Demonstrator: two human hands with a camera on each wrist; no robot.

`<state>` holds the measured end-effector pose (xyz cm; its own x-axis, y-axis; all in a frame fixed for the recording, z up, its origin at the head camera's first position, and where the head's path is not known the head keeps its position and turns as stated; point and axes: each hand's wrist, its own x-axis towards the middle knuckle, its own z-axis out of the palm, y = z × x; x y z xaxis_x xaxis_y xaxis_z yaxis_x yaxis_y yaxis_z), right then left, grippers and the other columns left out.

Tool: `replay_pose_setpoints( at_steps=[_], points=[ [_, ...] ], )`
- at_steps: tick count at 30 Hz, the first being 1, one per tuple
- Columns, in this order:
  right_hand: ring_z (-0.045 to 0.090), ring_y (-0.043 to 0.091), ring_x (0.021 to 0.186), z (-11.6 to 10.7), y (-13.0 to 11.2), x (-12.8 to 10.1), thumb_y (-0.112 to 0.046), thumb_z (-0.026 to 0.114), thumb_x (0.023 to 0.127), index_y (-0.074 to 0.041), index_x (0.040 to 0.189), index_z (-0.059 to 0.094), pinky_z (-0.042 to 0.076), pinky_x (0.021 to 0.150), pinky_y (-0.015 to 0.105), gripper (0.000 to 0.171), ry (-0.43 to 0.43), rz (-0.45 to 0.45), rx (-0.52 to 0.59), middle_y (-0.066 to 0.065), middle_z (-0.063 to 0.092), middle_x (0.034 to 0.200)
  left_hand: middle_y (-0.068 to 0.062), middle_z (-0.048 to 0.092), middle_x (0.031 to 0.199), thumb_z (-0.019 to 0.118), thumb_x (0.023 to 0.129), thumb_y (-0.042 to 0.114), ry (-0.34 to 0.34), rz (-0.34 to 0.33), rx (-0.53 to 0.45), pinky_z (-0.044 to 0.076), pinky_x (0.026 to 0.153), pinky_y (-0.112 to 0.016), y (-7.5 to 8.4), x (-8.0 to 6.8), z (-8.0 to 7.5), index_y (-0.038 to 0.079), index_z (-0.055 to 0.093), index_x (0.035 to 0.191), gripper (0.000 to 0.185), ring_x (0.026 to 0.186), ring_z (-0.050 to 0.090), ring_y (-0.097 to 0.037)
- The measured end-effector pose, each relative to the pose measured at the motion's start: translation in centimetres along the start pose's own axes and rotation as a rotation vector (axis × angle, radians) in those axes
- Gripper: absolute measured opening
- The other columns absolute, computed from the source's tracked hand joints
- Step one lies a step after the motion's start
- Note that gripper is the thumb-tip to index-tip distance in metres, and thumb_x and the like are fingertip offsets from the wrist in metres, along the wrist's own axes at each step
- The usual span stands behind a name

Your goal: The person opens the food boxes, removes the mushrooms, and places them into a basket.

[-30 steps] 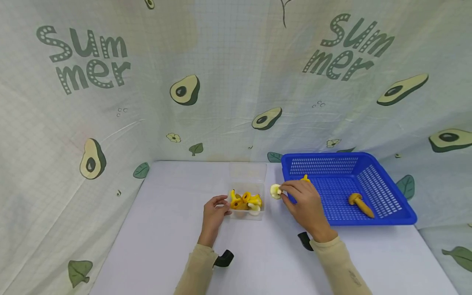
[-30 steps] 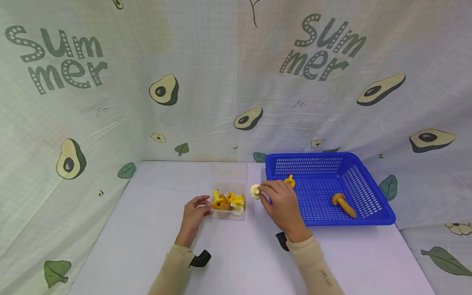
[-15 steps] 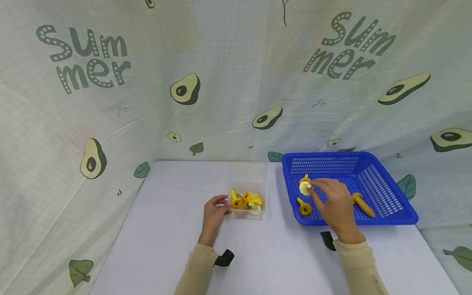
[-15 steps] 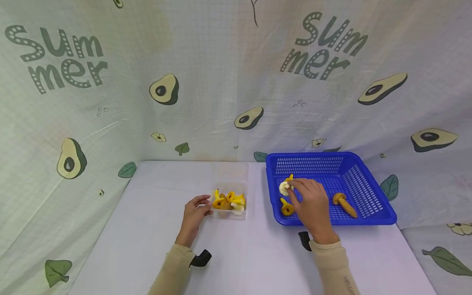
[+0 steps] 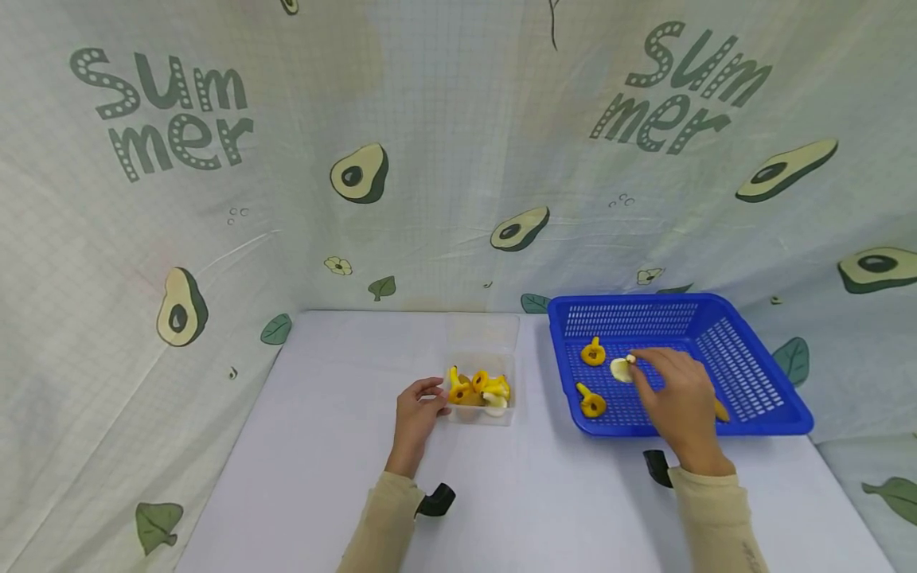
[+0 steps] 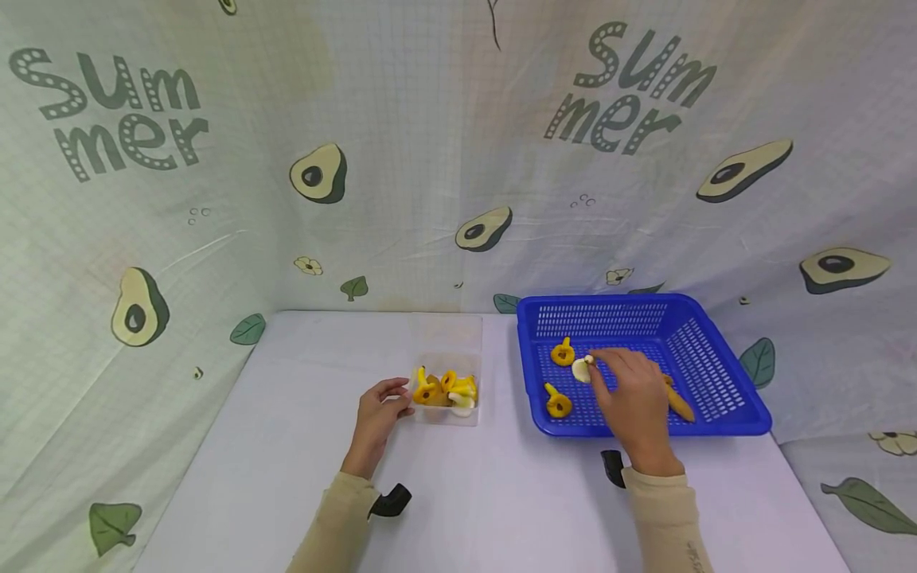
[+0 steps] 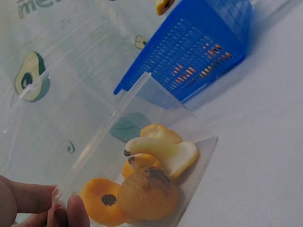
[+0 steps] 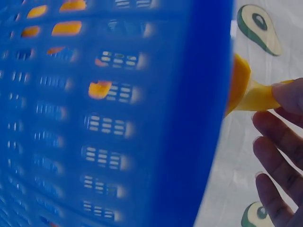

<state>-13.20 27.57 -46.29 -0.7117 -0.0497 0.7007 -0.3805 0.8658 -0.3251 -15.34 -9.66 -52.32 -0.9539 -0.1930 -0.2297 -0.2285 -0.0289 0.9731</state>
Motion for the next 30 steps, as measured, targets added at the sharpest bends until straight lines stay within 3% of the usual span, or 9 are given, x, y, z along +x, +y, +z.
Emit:
replay_pose_setpoints(
  at_steps=[9, 20, 30],
  points=[
    [0.068, 0.044, 0.098, 0.2, -0.2, -0.4, 0.007, 0.084, 0.082, 0.002, 0.112, 0.076, 0.053, 0.087, 0.064, 0.031, -0.065, 0.040, 0.006, 0.023, 0.075, 0.106, -0.015, 0.062, 0.105, 0.069, 0.096, -0.007, -0.004, -0.002, 0.000, 0.064, 0.069, -0.022, 0.1, -0.2, -0.1, -0.009, 0.068, 0.125, 0.028, 0.077, 0.059, -0.016],
    [0.071, 0.036, 0.095, 2.9, -3.8, -0.9, 0.006, 0.088, 0.079, -0.002, 0.107, 0.078, 0.058, 0.082, 0.056, 0.031, -0.137, -0.091, 0.101, 0.014, 0.077, 0.104, -0.014, 0.062, 0.103, 0.068, 0.096, -0.008, -0.011, -0.001, -0.021, 0.064, 0.069, -0.023, 0.1, -0.2, 0.0, -0.010, 0.067, 0.124, 0.028, 0.076, 0.059, -0.015],
    [0.072, 0.030, 0.097, 5.4, -6.8, -0.7, 0.000, 0.088, 0.081, -0.005, 0.107, 0.079, 0.062, 0.085, 0.050, 0.028, -0.202, -0.164, 0.161, 0.010, 0.077, 0.103, -0.014, 0.062, 0.103, 0.069, 0.096, -0.008, -0.004, -0.007, -0.014, 0.063, 0.067, -0.021, -0.1, -0.2, 0.1, -0.009, 0.067, 0.124, 0.028, 0.076, 0.059, -0.016]
  ],
)
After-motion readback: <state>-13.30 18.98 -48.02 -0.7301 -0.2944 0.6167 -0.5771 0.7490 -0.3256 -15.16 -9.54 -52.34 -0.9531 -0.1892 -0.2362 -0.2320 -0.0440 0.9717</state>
